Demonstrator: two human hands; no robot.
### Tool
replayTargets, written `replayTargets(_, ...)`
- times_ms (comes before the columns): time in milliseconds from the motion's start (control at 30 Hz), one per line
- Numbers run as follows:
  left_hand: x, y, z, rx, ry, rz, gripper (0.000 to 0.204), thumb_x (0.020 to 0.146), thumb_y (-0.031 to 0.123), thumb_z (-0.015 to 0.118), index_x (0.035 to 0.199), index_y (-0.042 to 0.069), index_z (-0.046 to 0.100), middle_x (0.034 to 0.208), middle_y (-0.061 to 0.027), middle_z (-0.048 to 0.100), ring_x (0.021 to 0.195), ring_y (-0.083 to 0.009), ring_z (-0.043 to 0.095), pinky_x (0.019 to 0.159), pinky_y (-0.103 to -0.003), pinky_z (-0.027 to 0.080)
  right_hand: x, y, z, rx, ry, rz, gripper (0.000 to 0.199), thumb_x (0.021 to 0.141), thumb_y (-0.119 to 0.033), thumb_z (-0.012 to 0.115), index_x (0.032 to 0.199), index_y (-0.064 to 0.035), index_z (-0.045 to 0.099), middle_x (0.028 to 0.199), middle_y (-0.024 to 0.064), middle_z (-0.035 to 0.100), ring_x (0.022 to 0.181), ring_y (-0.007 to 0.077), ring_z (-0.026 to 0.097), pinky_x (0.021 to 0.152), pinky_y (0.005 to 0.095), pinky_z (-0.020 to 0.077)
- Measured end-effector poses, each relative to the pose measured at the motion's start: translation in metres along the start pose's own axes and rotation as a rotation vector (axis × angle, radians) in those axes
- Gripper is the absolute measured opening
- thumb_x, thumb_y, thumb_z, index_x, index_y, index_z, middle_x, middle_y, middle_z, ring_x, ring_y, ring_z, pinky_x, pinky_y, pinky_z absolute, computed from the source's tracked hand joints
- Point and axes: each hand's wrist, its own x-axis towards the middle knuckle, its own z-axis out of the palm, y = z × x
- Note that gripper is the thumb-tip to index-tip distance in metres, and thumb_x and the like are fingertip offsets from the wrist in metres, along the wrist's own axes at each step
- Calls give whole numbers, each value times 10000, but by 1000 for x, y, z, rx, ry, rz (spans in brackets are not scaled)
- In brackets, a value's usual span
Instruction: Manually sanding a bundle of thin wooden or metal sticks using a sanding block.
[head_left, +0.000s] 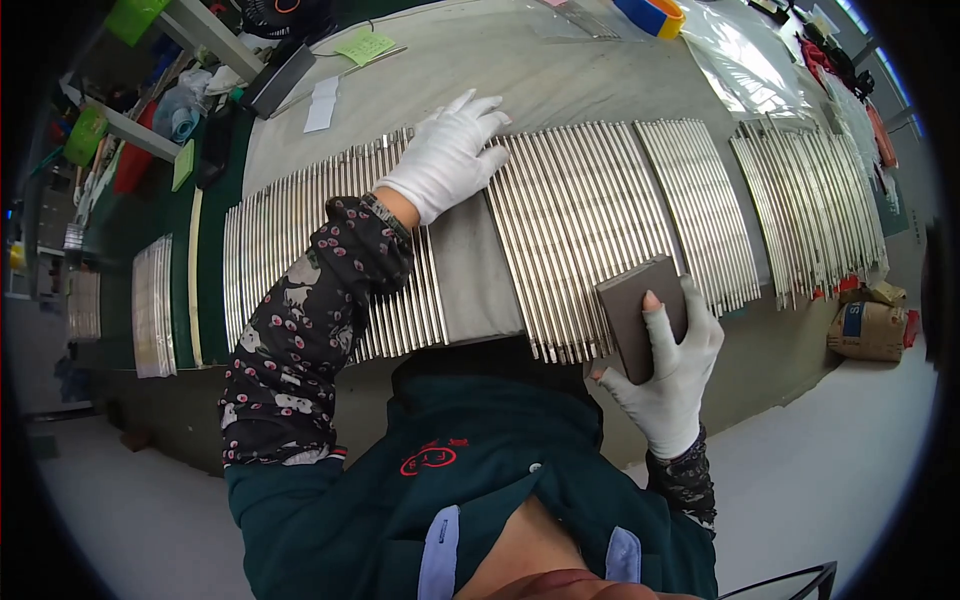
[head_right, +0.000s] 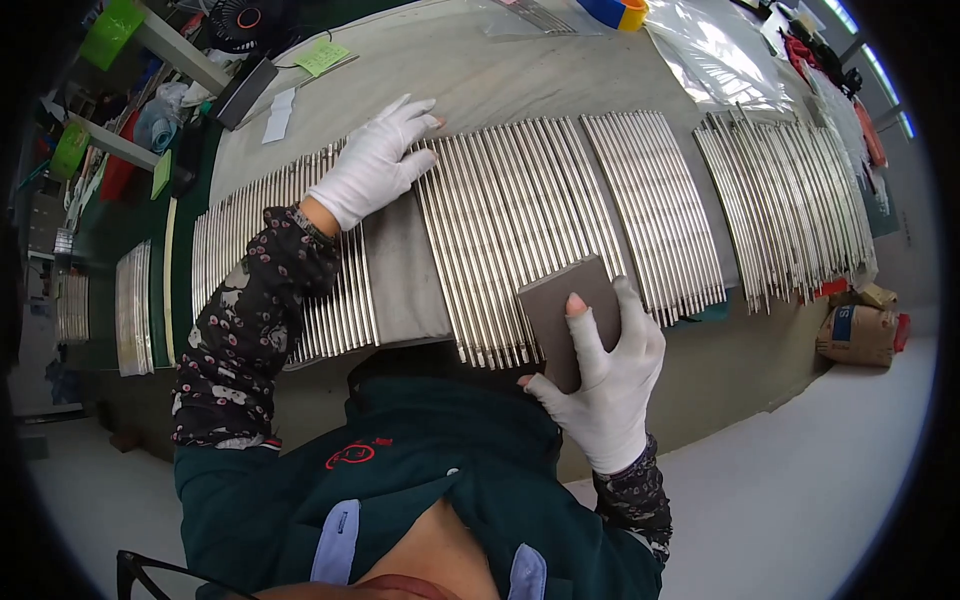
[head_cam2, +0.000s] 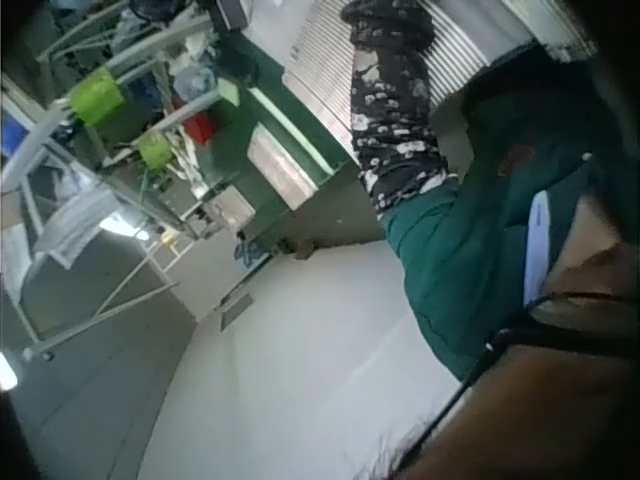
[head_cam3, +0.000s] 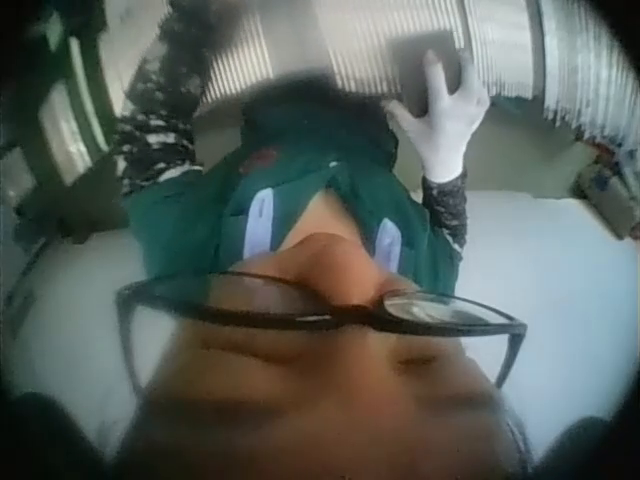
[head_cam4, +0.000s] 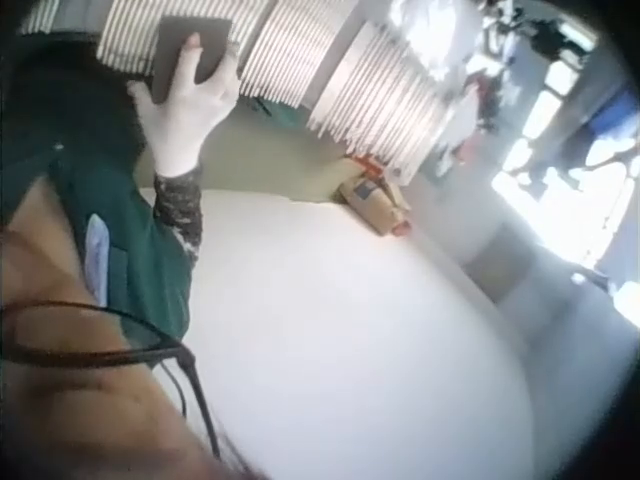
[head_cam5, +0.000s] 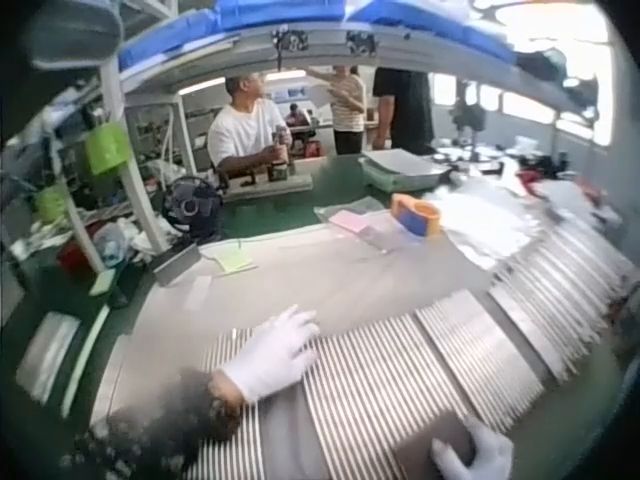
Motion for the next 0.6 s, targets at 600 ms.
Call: replayTargets(600, 17, -1, 23, -76, -29, -67, 295, 847, 275, 555, 1050, 100, 680, 1291, -109, 548, 1301, -363, 388, 1052, -457, 349, 1, 1, 7, -86, -2, 4, 1085, 460, -253, 896, 1399, -288, 355, 1376, 208, 331, 1106, 358, 408, 893, 464, 368)
